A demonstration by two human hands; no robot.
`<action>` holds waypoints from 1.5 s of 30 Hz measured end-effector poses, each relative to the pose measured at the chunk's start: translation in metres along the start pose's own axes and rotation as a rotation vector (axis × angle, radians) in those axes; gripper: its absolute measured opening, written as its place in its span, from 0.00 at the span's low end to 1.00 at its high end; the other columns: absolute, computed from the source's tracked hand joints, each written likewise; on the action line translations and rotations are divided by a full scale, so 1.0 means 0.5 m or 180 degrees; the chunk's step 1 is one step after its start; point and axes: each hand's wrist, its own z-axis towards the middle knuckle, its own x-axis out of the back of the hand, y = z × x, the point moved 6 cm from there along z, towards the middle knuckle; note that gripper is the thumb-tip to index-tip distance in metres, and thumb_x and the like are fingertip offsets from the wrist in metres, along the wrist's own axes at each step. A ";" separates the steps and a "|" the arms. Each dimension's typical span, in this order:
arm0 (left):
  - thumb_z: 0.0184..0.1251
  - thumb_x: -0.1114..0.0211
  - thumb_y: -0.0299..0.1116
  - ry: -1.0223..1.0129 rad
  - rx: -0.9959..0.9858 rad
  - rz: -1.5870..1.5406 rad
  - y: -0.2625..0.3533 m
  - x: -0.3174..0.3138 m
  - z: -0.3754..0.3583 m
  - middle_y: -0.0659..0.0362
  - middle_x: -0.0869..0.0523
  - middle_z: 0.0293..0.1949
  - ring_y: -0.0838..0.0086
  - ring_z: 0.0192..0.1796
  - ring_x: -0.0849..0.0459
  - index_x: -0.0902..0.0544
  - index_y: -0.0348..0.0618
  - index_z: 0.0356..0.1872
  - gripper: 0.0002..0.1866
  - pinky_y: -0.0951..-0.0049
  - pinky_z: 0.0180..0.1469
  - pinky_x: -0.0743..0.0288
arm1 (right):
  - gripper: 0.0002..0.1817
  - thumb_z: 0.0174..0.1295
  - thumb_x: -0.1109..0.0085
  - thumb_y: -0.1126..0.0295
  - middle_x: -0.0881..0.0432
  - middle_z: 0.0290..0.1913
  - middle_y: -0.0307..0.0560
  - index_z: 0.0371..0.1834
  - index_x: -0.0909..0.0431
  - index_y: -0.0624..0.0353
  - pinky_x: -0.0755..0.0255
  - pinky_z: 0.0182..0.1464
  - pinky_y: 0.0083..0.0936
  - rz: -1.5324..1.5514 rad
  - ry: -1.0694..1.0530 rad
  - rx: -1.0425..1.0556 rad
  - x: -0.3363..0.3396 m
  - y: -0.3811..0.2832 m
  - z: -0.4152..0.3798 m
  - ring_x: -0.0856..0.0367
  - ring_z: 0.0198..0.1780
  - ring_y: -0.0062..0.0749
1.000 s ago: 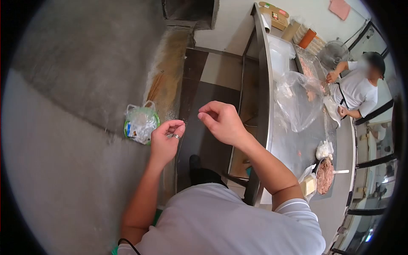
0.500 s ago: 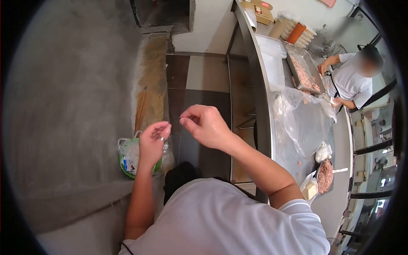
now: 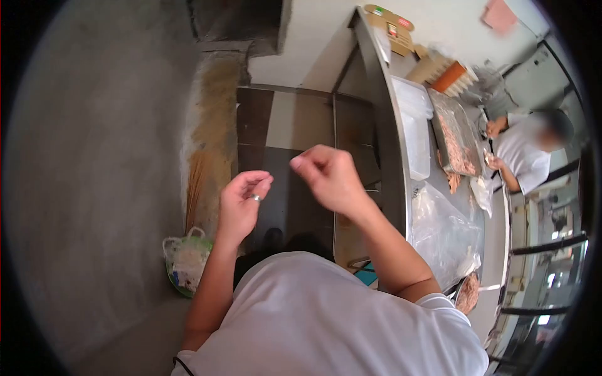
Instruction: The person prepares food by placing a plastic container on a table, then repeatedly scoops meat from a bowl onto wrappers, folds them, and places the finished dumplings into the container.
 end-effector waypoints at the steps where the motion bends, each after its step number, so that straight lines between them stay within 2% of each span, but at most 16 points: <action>1: 0.77 0.35 0.24 -0.0192 0.0039 0.0092 0.007 -0.041 0.031 0.55 0.09 0.48 0.74 0.51 0.12 0.15 0.34 0.53 0.09 0.71 0.58 0.18 | 0.13 0.68 0.31 0.65 0.14 0.29 0.55 0.36 0.13 0.68 0.23 0.36 0.32 -0.0027 0.0309 -0.0080 0.052 0.027 0.012 0.17 0.29 0.35; 3: 0.77 0.34 0.24 -0.0615 0.0022 0.0194 0.016 -0.125 0.081 0.56 0.09 0.48 0.75 0.50 0.13 0.15 0.34 0.52 0.09 0.72 0.58 0.19 | 0.11 0.69 0.33 0.67 0.11 0.32 0.52 0.41 0.12 0.67 0.21 0.40 0.31 -0.0022 0.1034 -0.0490 0.184 0.098 0.032 0.15 0.34 0.33; 4: 0.76 0.34 0.25 -0.0817 0.0022 0.0248 0.016 -0.164 0.100 0.56 0.09 0.48 0.76 0.50 0.13 0.15 0.34 0.52 0.09 0.72 0.58 0.19 | 0.12 0.68 0.33 0.66 0.10 0.35 0.55 0.43 0.12 0.66 0.19 0.45 0.33 -0.0318 0.1437 -0.0589 0.260 0.156 0.040 0.12 0.38 0.37; 6: 0.76 0.33 0.25 -0.1098 0.0083 0.0342 0.002 -0.233 0.133 0.57 0.09 0.48 0.77 0.49 0.13 0.15 0.34 0.52 0.09 0.73 0.57 0.19 | 0.20 0.64 0.33 0.61 0.10 0.47 0.63 0.49 0.13 0.68 0.19 0.57 0.43 -0.1339 0.2103 -0.1167 0.419 0.309 0.042 0.10 0.50 0.53; 8: 0.76 0.33 0.25 -0.1316 0.0201 0.0476 -0.024 -0.302 0.159 0.57 0.09 0.47 0.77 0.48 0.13 0.14 0.34 0.52 0.09 0.74 0.56 0.19 | 0.20 0.64 0.38 0.65 0.13 0.51 0.70 0.52 0.14 0.70 0.23 0.63 0.49 -0.2547 0.2702 -0.1654 0.534 0.458 0.009 0.14 0.57 0.62; 11: 0.76 0.33 0.25 -0.1706 0.0312 0.0605 -0.058 -0.391 0.181 0.57 0.09 0.46 0.77 0.48 0.13 0.14 0.34 0.52 0.09 0.74 0.56 0.19 | 0.24 0.61 0.37 0.66 0.14 0.54 0.70 0.58 0.18 0.69 0.22 0.64 0.46 -0.2931 0.2309 -0.2942 0.601 0.654 -0.049 0.14 0.58 0.61; 13: 0.76 0.33 0.25 -0.1952 0.0403 0.0653 -0.084 -0.467 0.200 0.57 0.09 0.46 0.77 0.48 0.12 0.14 0.33 0.51 0.09 0.74 0.55 0.19 | 0.21 0.59 0.38 0.68 0.13 0.52 0.71 0.53 0.16 0.70 0.21 0.63 0.47 -0.2418 0.2044 -0.3135 0.622 0.702 -0.090 0.14 0.56 0.62; 14: 0.76 0.33 0.25 -0.1996 0.0449 0.0657 -0.095 -0.484 0.204 0.57 0.09 0.46 0.77 0.47 0.13 0.14 0.33 0.51 0.09 0.74 0.55 0.19 | 0.19 0.59 0.38 0.70 0.13 0.50 0.71 0.51 0.16 0.70 0.21 0.62 0.48 -0.2156 0.1867 -0.3171 0.613 0.718 -0.095 0.14 0.55 0.63; 20: 0.76 0.33 0.25 -0.2210 0.0577 0.0701 -0.121 -0.541 0.241 0.57 0.09 0.46 0.78 0.47 0.13 0.14 0.34 0.51 0.08 0.74 0.54 0.19 | 0.12 0.56 0.39 0.73 0.12 0.45 0.71 0.40 0.14 0.69 0.20 0.56 0.52 -0.2529 0.1674 -0.2886 0.627 0.711 -0.106 0.13 0.50 0.65; 24: 0.76 0.31 0.28 -0.2240 0.0500 0.0562 -0.141 -0.560 0.286 0.62 0.10 0.37 0.81 0.40 0.15 0.13 0.35 0.49 0.08 0.76 0.46 0.19 | 0.11 0.57 0.37 0.72 0.13 0.44 0.70 0.39 0.15 0.68 0.20 0.53 0.52 -0.2381 0.1780 -0.2937 0.624 0.716 -0.100 0.13 0.49 0.65; 26: 0.76 0.31 0.28 -0.2325 0.0482 0.0560 -0.142 -0.563 0.312 0.61 0.10 0.37 0.81 0.40 0.15 0.13 0.35 0.48 0.08 0.76 0.46 0.19 | 0.10 0.57 0.34 0.71 0.12 0.42 0.68 0.37 0.16 0.68 0.20 0.51 0.51 -0.2365 0.2090 -0.2852 0.614 0.708 -0.102 0.13 0.49 0.65; 32: 0.75 0.31 0.27 -0.2491 0.0461 0.0627 -0.135 -0.553 0.384 0.61 0.09 0.38 0.80 0.41 0.14 0.13 0.35 0.48 0.07 0.76 0.47 0.19 | 0.13 0.52 0.25 0.68 0.12 0.36 0.63 0.34 0.17 0.64 0.21 0.47 0.48 -0.2227 0.2007 -0.2842 0.627 0.750 -0.110 0.14 0.43 0.61; 38: 0.75 0.30 0.28 -0.2587 0.0554 0.0599 -0.150 -0.551 0.428 0.61 0.09 0.38 0.80 0.41 0.14 0.13 0.35 0.48 0.08 0.76 0.47 0.19 | 0.10 0.53 0.29 0.69 0.14 0.32 0.63 0.31 0.17 0.65 0.21 0.45 0.48 -0.2356 0.2054 -0.2597 0.648 0.703 -0.080 0.14 0.41 0.61; 41: 0.74 0.30 0.28 -0.2664 0.0543 0.0559 -0.148 -0.563 0.431 0.61 0.09 0.38 0.80 0.40 0.14 0.13 0.35 0.48 0.08 0.75 0.46 0.19 | 0.09 0.53 0.31 0.70 0.13 0.35 0.64 0.33 0.16 0.64 0.20 0.45 0.48 -0.2437 0.2016 -0.2766 0.644 0.713 -0.083 0.14 0.41 0.61; 43: 0.74 0.30 0.28 -0.2706 0.0506 0.0579 -0.146 -0.572 0.427 0.60 0.09 0.38 0.80 0.40 0.14 0.13 0.35 0.48 0.08 0.75 0.46 0.18 | 0.12 0.53 0.31 0.70 0.12 0.37 0.63 0.38 0.15 0.64 0.20 0.47 0.48 -0.2794 0.1844 -0.2717 0.631 0.742 -0.083 0.14 0.42 0.61; 45: 0.74 0.30 0.28 -0.2733 0.0454 0.0637 -0.148 -0.584 0.426 0.60 0.09 0.38 0.80 0.40 0.14 0.13 0.35 0.47 0.08 0.75 0.46 0.18 | 0.15 0.53 0.30 0.70 0.12 0.40 0.62 0.43 0.15 0.65 0.19 0.50 0.47 -0.2885 0.1823 -0.2422 0.622 0.731 -0.078 0.13 0.43 0.61</action>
